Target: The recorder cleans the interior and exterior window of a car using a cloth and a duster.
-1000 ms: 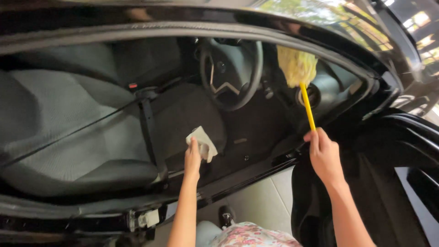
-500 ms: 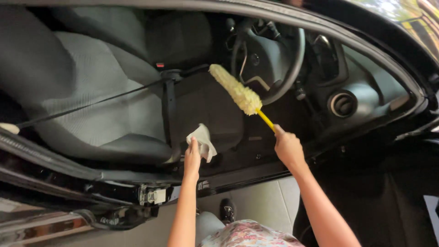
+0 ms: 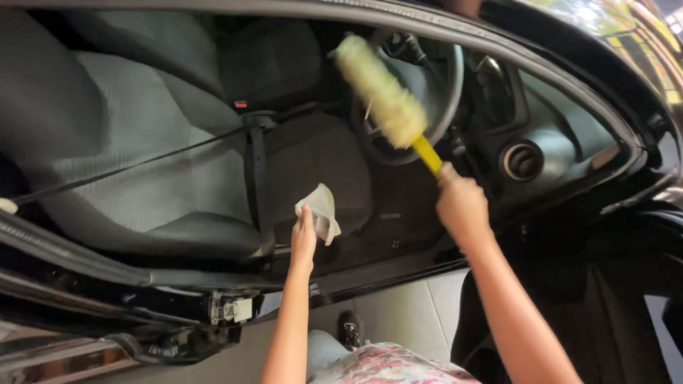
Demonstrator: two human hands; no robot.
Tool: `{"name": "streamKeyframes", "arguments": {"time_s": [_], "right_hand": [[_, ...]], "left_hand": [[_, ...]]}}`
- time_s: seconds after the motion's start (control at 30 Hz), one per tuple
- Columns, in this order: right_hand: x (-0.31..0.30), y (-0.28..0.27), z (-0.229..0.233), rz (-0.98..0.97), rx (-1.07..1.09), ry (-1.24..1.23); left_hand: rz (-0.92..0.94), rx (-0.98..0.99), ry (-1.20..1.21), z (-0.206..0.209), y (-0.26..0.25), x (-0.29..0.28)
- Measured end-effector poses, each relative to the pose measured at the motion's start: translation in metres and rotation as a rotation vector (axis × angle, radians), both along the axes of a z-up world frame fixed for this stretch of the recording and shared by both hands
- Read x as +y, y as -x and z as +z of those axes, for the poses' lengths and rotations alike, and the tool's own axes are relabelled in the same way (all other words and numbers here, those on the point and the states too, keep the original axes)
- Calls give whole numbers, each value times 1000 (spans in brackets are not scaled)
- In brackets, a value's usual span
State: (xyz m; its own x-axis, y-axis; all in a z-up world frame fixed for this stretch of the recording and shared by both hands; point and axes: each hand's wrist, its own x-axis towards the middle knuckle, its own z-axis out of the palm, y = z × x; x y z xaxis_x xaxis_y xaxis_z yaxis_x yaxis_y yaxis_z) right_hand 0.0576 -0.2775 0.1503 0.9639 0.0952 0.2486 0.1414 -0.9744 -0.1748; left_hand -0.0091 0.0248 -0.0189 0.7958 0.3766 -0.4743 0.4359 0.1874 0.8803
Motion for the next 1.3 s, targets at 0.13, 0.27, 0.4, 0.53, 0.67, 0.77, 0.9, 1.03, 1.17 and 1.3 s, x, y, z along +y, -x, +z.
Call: {"name": "streamKeyframes", "arguments": {"time_s": [0.13,0.27,0.4,0.53,0.67,0.77,0.9,1.03,1.17,1.3], "right_hand": [[0,14,-29,26,141,-24],[-11,6,22,4,71,-93],[-16,-1,81,-62,-148,-279],[-13,2,53,-117,-95,-153],[-12,28,-27,-26,12,-60],[-9,43,-55,-2,143,-78],[-10,53,-29,-68,287,-104],[-18,56,30,-106,153,-188],[-17,54,59,-251,-70,-298],[22,60,50,-314,79,-171]], "left_hand": [[-15,12,5,-2,-6,-7],[-46,-13,12,-1,-2,-6],[-37,-4,34,0,1,-4],[-41,-30,5,-12,-1,-3],[-36,-65,43,-21,-4,0],[-31,-79,92,-16,-2,7],[-46,-34,94,-5,-3,18],[-91,-2,94,3,-15,27],[-170,-11,30,10,-31,31],[-239,-47,43,8,-47,35]]}}
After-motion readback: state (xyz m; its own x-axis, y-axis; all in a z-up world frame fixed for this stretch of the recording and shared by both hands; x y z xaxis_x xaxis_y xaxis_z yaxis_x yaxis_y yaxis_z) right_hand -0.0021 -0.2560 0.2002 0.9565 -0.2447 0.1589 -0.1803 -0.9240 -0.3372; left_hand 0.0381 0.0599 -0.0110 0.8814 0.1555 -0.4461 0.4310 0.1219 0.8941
